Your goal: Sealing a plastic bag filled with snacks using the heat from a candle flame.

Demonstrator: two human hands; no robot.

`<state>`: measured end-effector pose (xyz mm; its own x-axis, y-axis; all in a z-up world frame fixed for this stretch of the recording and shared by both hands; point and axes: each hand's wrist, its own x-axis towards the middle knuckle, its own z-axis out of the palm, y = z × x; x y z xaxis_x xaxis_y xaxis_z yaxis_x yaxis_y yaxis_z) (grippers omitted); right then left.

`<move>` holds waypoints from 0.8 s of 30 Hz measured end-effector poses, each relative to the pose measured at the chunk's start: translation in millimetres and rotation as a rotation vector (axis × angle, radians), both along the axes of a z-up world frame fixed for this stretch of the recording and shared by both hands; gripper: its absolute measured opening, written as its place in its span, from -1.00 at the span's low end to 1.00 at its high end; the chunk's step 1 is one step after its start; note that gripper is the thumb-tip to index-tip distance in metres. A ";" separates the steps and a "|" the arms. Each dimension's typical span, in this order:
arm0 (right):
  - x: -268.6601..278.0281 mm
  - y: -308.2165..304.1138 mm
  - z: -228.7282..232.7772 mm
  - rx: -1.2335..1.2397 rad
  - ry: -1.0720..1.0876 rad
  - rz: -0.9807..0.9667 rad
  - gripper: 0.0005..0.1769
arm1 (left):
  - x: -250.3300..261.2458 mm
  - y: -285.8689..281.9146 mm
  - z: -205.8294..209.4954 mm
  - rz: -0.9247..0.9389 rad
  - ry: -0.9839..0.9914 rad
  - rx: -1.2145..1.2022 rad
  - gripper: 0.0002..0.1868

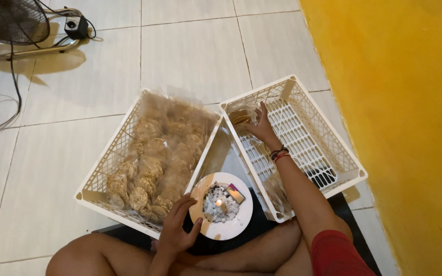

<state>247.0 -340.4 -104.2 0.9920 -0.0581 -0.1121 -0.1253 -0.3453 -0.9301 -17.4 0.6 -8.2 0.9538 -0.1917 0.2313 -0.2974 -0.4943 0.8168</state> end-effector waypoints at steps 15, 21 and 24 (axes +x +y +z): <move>-139.9 -21.3 100.8 -0.039 0.210 0.072 -0.38 | -2.5 2.7 5.2 0.009 -0.032 -0.027 -0.50; -226.7 0.8 114.8 -0.168 0.328 0.196 -0.31 | 5.3 9.3 -26.5 -0.008 -0.134 -0.067 -0.47; -243.0 8.2 132.8 -0.083 0.247 0.123 -0.29 | -1.2 9.7 -12.2 0.052 -0.129 -0.139 -0.56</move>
